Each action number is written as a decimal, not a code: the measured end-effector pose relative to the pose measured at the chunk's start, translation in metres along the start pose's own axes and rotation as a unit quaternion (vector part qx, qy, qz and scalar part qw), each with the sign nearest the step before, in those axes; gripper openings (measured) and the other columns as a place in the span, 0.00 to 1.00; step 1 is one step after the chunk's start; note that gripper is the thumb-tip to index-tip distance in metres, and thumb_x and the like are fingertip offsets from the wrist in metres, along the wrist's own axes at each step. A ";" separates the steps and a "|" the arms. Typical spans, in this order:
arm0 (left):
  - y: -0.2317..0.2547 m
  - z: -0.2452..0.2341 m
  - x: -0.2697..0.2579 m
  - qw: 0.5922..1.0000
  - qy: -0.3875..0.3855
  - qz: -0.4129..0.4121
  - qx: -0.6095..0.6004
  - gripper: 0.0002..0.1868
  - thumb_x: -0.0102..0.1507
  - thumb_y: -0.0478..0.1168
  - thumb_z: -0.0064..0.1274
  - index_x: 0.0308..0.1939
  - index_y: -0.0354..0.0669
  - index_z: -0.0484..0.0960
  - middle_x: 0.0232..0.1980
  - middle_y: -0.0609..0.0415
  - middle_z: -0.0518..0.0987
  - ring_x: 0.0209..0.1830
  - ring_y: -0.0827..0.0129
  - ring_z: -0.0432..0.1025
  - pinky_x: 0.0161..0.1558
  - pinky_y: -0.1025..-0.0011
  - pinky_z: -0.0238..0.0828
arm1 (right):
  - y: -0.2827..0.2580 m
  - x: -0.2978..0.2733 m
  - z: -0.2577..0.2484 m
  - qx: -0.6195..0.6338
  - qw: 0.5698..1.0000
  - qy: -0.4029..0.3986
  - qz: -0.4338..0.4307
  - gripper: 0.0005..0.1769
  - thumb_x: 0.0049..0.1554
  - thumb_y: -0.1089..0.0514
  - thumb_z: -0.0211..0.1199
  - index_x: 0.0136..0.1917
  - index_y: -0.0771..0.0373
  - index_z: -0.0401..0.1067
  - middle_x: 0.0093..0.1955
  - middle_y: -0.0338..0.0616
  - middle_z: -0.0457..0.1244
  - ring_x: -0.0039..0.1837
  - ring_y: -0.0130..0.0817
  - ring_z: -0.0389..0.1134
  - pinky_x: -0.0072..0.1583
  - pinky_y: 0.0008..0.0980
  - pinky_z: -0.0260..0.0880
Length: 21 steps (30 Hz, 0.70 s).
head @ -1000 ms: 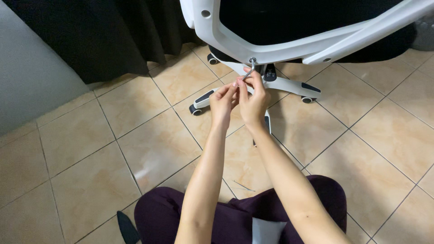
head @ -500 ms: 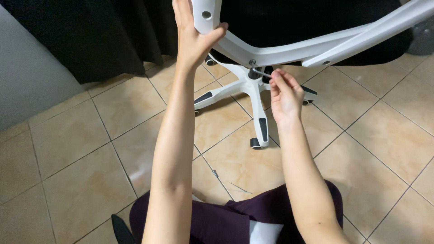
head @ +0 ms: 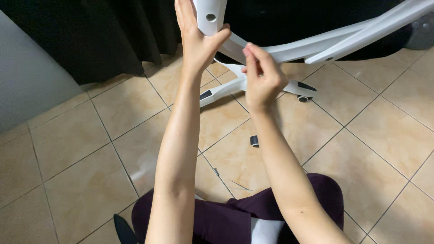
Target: The person sits on the floor and uses an Allen key to remove screws from the underside of an office chair. They detach the armrests and place them on the floor, then continue unscrewing fasteners from the chair frame.
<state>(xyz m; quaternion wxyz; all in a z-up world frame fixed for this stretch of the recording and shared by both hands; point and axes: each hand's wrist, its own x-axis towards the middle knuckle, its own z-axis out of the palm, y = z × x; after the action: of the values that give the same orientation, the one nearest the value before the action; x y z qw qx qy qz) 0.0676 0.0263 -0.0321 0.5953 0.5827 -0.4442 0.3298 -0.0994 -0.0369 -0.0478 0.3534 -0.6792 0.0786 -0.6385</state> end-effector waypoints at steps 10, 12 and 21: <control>-0.002 0.000 -0.001 1.000 -0.012 -0.009 -0.021 0.49 0.54 0.40 0.73 0.73 0.39 0.59 0.72 0.39 0.60 0.74 0.45 0.58 0.74 0.57 0.61 | 0.016 -0.060 0.008 -0.102 0.986 -0.095 -0.094 0.11 0.55 0.74 0.66 0.51 0.67 0.77 0.53 0.49 0.71 0.53 0.42 0.75 0.53 0.33 0.76; -0.002 0.000 -0.003 1.000 -0.014 -0.011 -0.005 0.50 0.54 0.40 0.74 0.74 0.40 0.60 0.71 0.40 0.61 0.73 0.46 0.58 0.73 0.58 0.60 | 0.032 -0.074 -0.001 -0.081 0.991 -0.091 -0.059 0.11 0.56 0.75 0.64 0.52 0.67 0.77 0.53 0.49 0.72 0.54 0.40 0.75 0.54 0.33 0.76; 0.003 0.001 -0.002 1.000 0.000 -0.020 0.001 0.54 0.52 0.41 0.73 0.76 0.41 0.57 0.71 0.40 0.62 0.73 0.46 0.58 0.74 0.56 0.58 | 0.115 -0.097 -0.015 0.271 0.923 -0.020 0.274 0.08 0.62 0.70 0.59 0.56 0.68 0.70 0.52 0.43 0.66 0.55 0.37 0.75 0.57 0.31 0.80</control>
<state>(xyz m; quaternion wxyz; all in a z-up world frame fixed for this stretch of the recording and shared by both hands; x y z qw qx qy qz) 0.0644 0.0257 -0.0328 0.6013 0.5922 -0.4316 0.3185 -0.0901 -0.0732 -0.1943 0.6864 -0.5218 0.0781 -0.5004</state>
